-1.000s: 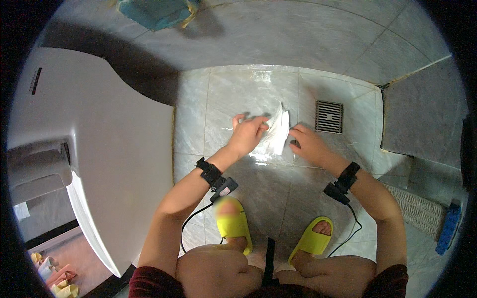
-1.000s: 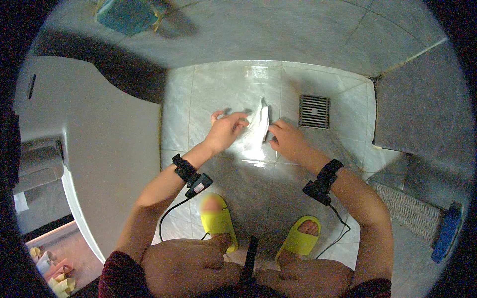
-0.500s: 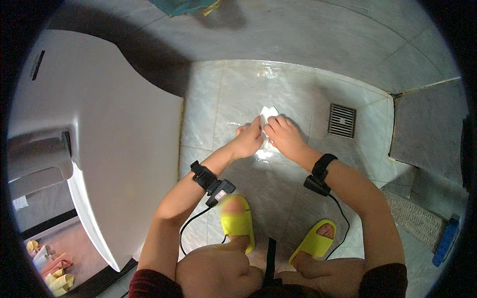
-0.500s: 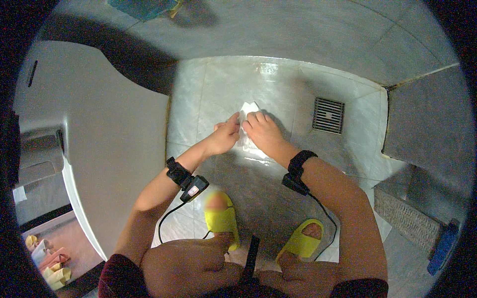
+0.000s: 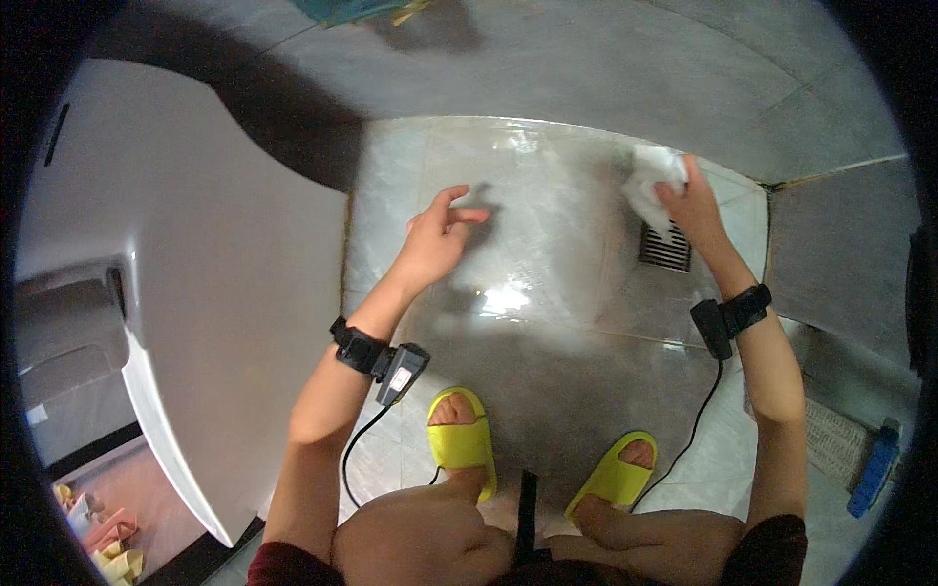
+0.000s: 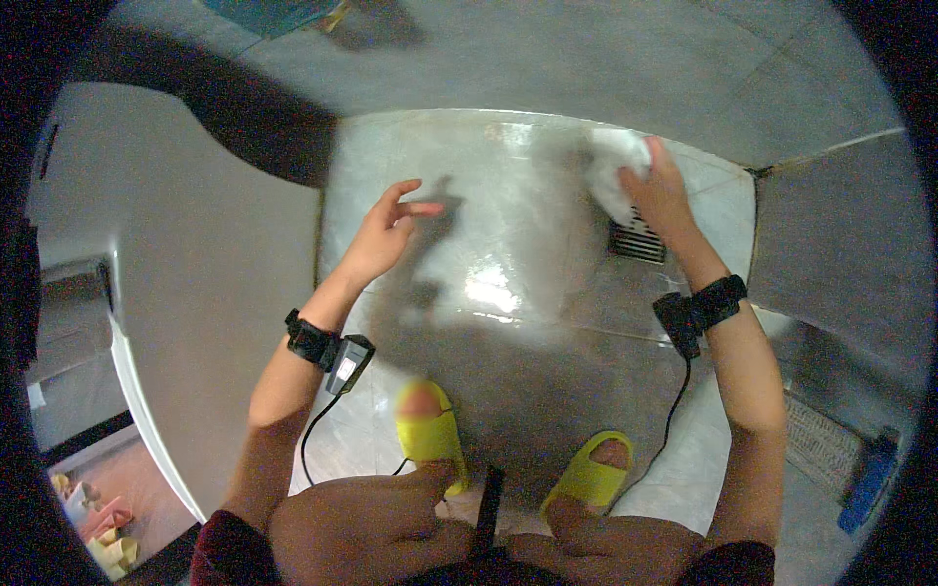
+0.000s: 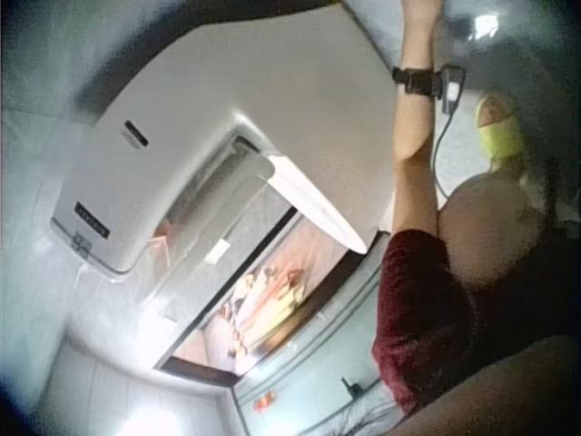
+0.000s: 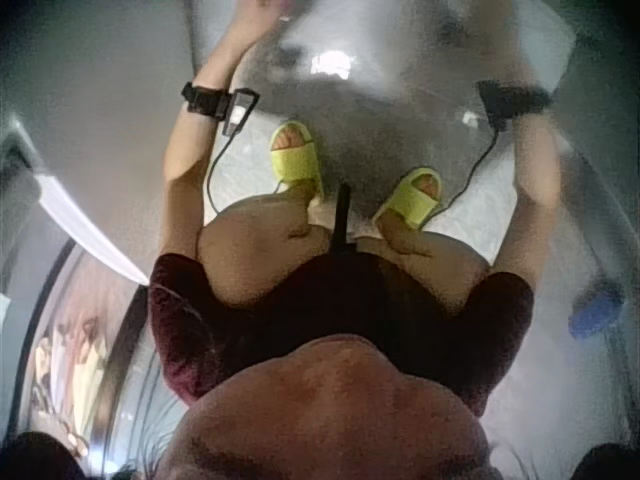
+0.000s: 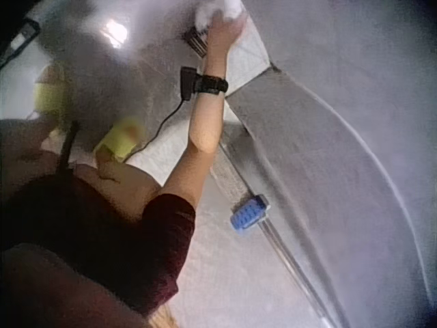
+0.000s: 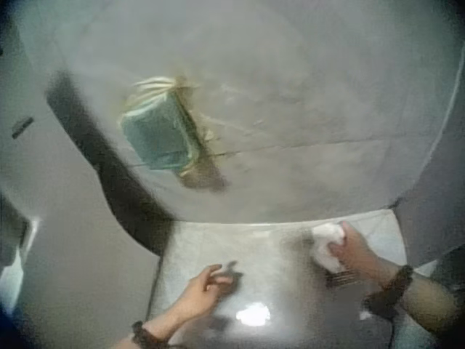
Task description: The person wipes the floor around a shower drain with a cloth, removes and replaces the drain cover, and then discards the used cloth into a trash bin before replacing the trash bag.
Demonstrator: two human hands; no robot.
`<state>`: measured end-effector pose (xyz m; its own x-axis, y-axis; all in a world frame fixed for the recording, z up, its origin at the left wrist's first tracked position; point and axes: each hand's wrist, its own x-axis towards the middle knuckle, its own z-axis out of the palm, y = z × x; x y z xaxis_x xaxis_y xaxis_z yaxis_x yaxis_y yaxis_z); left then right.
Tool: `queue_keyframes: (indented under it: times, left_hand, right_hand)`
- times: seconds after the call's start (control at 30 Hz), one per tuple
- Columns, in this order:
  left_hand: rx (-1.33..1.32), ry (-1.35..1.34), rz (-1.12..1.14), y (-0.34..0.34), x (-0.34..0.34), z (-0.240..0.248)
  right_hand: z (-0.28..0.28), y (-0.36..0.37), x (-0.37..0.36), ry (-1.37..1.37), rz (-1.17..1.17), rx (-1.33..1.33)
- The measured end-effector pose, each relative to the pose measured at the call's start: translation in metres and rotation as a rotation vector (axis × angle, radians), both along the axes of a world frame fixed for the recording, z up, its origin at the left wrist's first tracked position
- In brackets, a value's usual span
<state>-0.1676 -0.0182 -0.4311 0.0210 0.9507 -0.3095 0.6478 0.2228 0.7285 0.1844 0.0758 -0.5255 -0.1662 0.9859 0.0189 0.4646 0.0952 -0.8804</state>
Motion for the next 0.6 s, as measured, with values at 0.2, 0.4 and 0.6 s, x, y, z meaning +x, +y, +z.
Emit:
queue_keyframes:
  times: [0.2, 0.4, 0.6]
  left_hand:
    - [0.019, -0.043, -0.015, -0.005, -0.017, -0.004]
    - [0.032, -0.061, -0.043, -0.005, -0.015, -0.009]
    - [0.019, -0.077, -0.068, 0.004, -0.011, -0.02]
  right_hand:
    - [-0.024, 0.013, 0.029, -0.627, -0.193, 0.081]
    - [-0.03, -0.001, -0.054, -0.547, -0.015, 0.12]
    - [-0.014, -0.037, -0.111, -0.493, 0.329, 0.145]
